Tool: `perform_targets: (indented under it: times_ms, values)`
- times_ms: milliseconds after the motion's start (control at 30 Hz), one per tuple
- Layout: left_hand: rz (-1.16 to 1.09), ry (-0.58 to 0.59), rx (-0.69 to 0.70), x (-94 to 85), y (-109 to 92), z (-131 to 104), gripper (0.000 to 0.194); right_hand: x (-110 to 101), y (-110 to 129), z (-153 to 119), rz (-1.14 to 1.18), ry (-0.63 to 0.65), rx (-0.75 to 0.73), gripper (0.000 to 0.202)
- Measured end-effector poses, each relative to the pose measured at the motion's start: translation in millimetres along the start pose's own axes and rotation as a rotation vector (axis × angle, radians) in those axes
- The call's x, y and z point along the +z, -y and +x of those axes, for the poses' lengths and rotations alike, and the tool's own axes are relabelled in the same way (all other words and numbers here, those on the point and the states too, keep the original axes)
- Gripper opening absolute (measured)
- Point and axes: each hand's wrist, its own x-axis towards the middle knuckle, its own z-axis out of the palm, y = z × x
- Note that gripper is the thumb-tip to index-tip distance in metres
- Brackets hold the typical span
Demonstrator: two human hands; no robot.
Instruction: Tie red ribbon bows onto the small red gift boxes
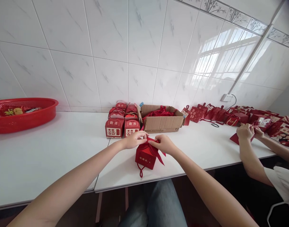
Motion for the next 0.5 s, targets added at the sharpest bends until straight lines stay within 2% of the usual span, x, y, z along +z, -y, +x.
perform_targets:
  times_ms: [167,500]
  values:
    - [0.020,-0.019,0.022,0.8,2.8,-0.2,0.038,-0.2,-0.5,-2.5,-0.044,-0.034,0.002,0.048]
    - [-0.016,-0.023,0.021,2.8,9.0,2.0,0.037,-9.8,3.7,6.9,0.018,0.029,-0.007,0.048]
